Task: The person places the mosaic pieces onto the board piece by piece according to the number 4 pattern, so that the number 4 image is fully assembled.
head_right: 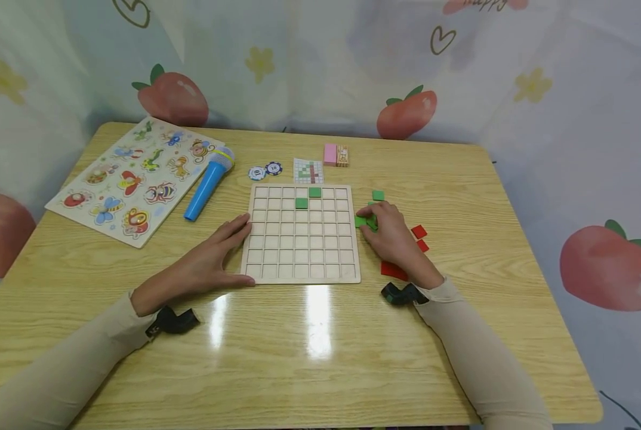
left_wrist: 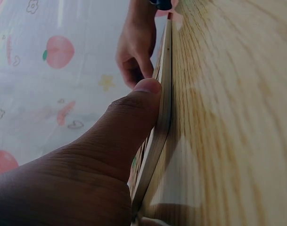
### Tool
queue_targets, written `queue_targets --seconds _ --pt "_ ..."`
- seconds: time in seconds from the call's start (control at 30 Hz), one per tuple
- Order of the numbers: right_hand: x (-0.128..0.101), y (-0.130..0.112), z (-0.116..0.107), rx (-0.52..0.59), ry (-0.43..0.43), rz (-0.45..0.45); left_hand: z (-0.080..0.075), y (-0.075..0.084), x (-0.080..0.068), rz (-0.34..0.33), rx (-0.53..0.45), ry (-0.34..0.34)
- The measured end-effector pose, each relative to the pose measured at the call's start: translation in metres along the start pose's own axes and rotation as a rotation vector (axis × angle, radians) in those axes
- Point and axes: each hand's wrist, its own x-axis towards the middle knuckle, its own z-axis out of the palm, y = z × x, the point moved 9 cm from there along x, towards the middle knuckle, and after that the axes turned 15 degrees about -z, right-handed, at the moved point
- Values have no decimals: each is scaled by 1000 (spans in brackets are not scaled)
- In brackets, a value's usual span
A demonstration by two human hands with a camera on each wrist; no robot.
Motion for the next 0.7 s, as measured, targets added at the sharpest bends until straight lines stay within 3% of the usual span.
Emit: queue_targets --seconds 0.7 --pt "2 -12 -10 -77 -62 -32 0 -1 1 -1 -3 0"
